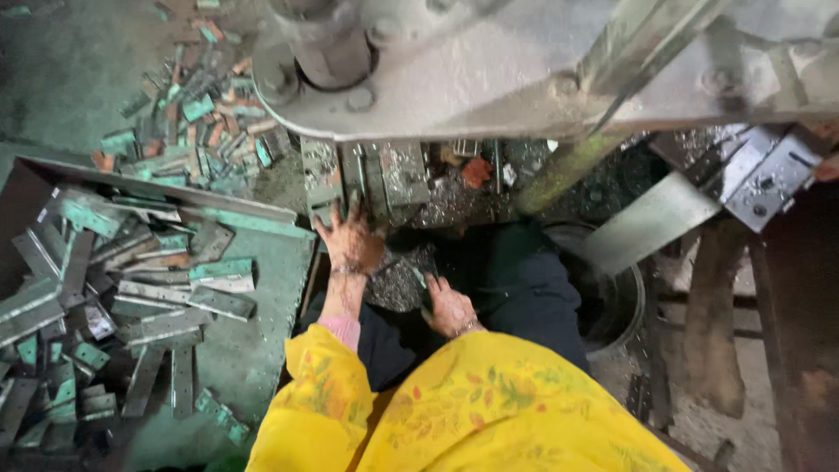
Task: The person operates a manual press machine to shape metal pieces. They repeatedly pick up metal blanks, position them under the press, and activate the machine to form the parts, then place the finished pieces aside.
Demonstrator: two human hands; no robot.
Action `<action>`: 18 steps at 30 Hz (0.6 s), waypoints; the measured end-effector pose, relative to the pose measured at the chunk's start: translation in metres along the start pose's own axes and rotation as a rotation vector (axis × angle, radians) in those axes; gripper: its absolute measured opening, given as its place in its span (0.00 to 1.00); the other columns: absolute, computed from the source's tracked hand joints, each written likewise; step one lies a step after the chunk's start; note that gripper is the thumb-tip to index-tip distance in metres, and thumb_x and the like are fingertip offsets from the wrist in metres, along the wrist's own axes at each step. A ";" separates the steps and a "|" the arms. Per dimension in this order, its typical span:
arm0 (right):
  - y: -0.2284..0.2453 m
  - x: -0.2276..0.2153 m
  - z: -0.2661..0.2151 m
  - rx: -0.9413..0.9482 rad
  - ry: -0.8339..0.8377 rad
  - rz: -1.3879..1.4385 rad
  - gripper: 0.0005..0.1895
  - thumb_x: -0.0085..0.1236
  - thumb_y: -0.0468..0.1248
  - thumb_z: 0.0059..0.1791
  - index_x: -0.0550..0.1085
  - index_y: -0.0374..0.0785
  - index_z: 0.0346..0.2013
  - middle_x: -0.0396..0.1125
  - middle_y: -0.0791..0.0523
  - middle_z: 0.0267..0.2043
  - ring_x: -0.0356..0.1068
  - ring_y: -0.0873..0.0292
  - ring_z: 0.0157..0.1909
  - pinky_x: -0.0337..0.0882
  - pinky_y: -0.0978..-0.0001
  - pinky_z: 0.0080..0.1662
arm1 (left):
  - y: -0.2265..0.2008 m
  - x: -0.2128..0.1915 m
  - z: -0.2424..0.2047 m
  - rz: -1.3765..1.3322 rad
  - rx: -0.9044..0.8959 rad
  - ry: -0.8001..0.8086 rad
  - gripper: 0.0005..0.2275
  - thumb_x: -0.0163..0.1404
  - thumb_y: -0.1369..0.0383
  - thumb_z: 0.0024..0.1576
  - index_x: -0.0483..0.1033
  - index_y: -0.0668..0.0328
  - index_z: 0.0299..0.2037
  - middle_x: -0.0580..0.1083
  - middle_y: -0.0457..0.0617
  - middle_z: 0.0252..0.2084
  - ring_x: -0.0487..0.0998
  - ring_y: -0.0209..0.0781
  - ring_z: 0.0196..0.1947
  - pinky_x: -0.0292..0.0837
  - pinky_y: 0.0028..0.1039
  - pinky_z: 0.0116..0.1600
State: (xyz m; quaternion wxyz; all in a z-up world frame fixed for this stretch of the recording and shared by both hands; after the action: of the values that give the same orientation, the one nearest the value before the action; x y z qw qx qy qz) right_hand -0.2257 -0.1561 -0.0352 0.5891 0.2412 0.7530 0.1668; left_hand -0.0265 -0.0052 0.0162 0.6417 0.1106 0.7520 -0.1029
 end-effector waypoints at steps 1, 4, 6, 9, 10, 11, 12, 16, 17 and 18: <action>-0.002 0.001 0.000 0.012 0.015 0.006 0.44 0.61 0.46 0.45 0.52 0.41 0.71 0.61 0.43 0.61 0.71 0.39 0.52 0.73 0.47 0.50 | -0.002 0.000 0.000 0.000 -0.017 0.002 0.22 0.44 0.48 0.64 0.71 0.44 0.63 0.59 0.40 0.74 0.45 0.52 0.78 0.24 0.68 0.73; 0.002 -0.009 0.000 0.023 0.037 0.008 0.45 0.62 0.45 0.44 0.52 0.41 0.71 0.60 0.42 0.61 0.71 0.39 0.53 0.73 0.47 0.51 | -0.008 -0.001 -0.002 0.036 0.037 -0.167 0.19 0.46 0.55 0.61 0.72 0.40 0.63 0.62 0.41 0.71 0.49 0.55 0.74 0.26 0.70 0.70; 0.012 -0.021 0.000 0.002 0.022 0.001 0.45 0.62 0.45 0.43 0.52 0.40 0.70 0.61 0.42 0.60 0.70 0.39 0.54 0.73 0.48 0.52 | -0.008 0.001 -0.008 -0.012 0.039 -0.248 0.20 0.47 0.56 0.61 0.73 0.42 0.64 0.65 0.41 0.69 0.53 0.55 0.74 0.29 0.69 0.72; 0.025 -0.038 0.001 -0.013 0.032 -0.018 0.42 0.60 0.44 0.46 0.54 0.39 0.70 0.62 0.43 0.60 0.72 0.40 0.53 0.72 0.48 0.54 | -0.009 0.011 -0.018 -0.043 0.037 -0.297 0.19 0.49 0.57 0.59 0.75 0.44 0.61 0.67 0.39 0.70 0.56 0.54 0.74 0.33 0.67 0.73; 0.027 -0.042 0.001 -0.001 0.042 -0.021 0.42 0.61 0.45 0.46 0.54 0.39 0.70 0.62 0.43 0.60 0.72 0.40 0.53 0.72 0.48 0.54 | -0.010 0.013 -0.020 -0.046 0.035 -0.303 0.19 0.49 0.58 0.58 0.76 0.45 0.59 0.67 0.38 0.71 0.57 0.54 0.74 0.34 0.66 0.73; 0.029 -0.045 0.002 0.009 0.053 -0.023 0.42 0.61 0.45 0.45 0.54 0.39 0.70 0.63 0.43 0.60 0.72 0.40 0.53 0.72 0.48 0.54 | -0.009 0.013 -0.020 -0.055 0.039 -0.294 0.19 0.49 0.58 0.58 0.75 0.44 0.60 0.67 0.38 0.71 0.57 0.54 0.73 0.33 0.67 0.73; 0.030 -0.045 0.004 0.020 0.063 -0.024 0.42 0.61 0.45 0.45 0.54 0.40 0.70 0.63 0.43 0.59 0.72 0.40 0.53 0.72 0.48 0.53 | -0.007 0.013 -0.019 -0.065 0.043 -0.286 0.19 0.49 0.59 0.58 0.75 0.43 0.61 0.67 0.38 0.70 0.57 0.54 0.73 0.33 0.68 0.73; 0.016 -0.025 0.008 0.051 0.078 -0.036 0.42 0.61 0.46 0.45 0.55 0.40 0.70 0.63 0.43 0.59 0.72 0.40 0.52 0.73 0.48 0.51 | -0.002 0.012 -0.012 -0.067 0.071 -0.278 0.20 0.50 0.58 0.58 0.74 0.44 0.62 0.67 0.41 0.69 0.55 0.56 0.74 0.32 0.69 0.72; 0.010 -0.014 0.004 0.050 0.058 -0.032 0.42 0.61 0.46 0.45 0.54 0.40 0.70 0.63 0.44 0.59 0.72 0.40 0.51 0.74 0.48 0.50 | 0.000 0.013 -0.010 -0.037 0.070 -0.270 0.21 0.49 0.59 0.59 0.74 0.45 0.63 0.66 0.41 0.69 0.54 0.55 0.74 0.32 0.69 0.72; 0.002 -0.002 0.001 0.048 0.038 -0.028 0.42 0.60 0.46 0.45 0.54 0.40 0.70 0.63 0.44 0.59 0.73 0.41 0.51 0.74 0.49 0.49 | 0.001 0.014 -0.009 -0.007 0.068 -0.262 0.21 0.49 0.59 0.59 0.74 0.46 0.63 0.66 0.41 0.70 0.52 0.55 0.75 0.32 0.70 0.71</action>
State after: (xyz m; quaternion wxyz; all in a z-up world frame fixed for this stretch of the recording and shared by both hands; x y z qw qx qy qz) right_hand -0.2239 -0.1558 -0.0334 0.5708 0.2416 0.7712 0.1451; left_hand -0.0366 -0.0009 0.0033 0.7301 0.1153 0.6580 -0.1440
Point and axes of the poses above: each hand's wrist, its own z-axis towards the middle knuckle, its own x-axis out of the palm, y = z × x, the point moved 2 cm from there along z, towards the middle knuckle
